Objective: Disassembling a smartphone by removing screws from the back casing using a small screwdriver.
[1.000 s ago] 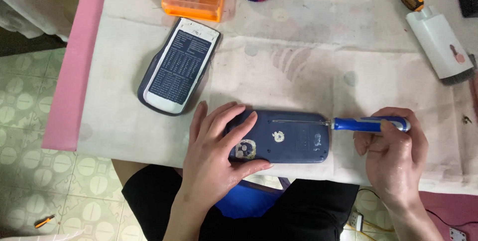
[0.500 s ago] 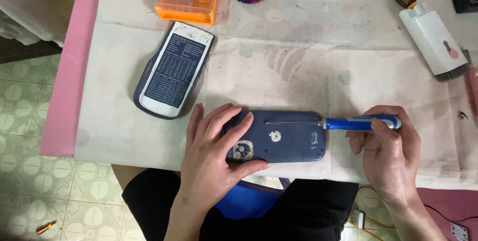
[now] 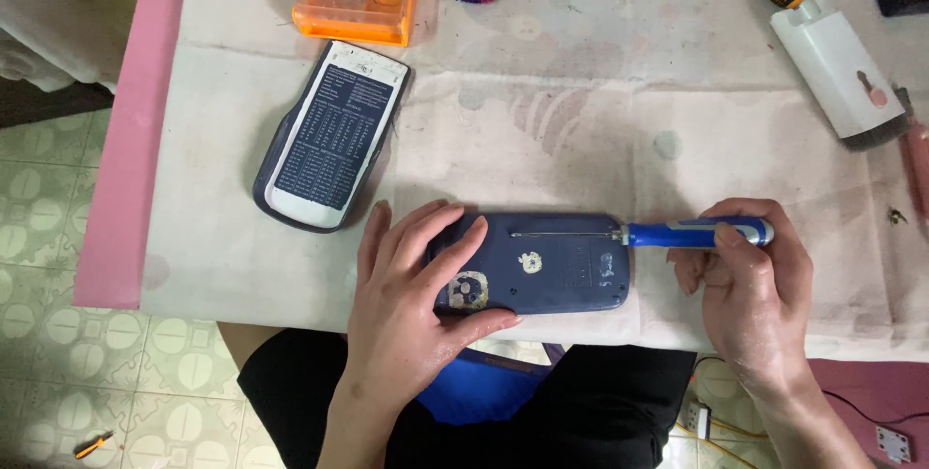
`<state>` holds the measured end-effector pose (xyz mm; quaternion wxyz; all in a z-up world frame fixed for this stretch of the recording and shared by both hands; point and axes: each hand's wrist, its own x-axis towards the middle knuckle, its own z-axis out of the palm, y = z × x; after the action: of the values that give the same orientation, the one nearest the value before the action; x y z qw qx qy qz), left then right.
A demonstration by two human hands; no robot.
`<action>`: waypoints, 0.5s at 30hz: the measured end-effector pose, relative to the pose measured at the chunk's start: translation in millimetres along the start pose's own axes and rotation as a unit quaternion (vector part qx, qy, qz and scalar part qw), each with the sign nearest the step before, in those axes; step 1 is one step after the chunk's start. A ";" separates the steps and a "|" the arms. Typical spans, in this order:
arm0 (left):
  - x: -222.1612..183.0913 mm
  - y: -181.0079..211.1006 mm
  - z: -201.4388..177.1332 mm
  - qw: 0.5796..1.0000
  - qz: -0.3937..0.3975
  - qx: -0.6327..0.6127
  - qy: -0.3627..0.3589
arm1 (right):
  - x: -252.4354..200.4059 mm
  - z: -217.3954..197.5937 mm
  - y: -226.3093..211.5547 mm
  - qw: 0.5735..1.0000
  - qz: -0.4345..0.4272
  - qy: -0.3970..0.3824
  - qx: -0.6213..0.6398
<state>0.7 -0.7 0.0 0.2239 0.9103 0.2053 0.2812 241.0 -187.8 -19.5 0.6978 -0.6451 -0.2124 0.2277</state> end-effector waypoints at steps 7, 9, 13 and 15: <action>-0.9 -0.7 0.7 1.000 0.000 0.001 -0.003 | -6.1 10.6 -26.4 0.998 -0.028 -0.009 -0.058; -1.0 -0.2 0.7 1.000 -0.001 0.002 0.000 | -10.5 14.1 -47.5 0.976 -0.087 -0.032 -0.195; -1.1 -0.2 0.4 1.000 0.002 0.000 0.006 | -7.0 24.7 -86.3 0.938 -0.106 -0.038 -0.329; -1.6 -0.5 0.3 1.000 0.004 -0.006 0.007 | -1.2 27.2 -93.4 0.938 -0.108 -0.066 -0.323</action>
<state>-0.4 -1.1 -1.1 0.2273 0.9077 0.2016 0.2894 228.1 -172.6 75.8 0.4571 -0.7921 -0.3887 0.1122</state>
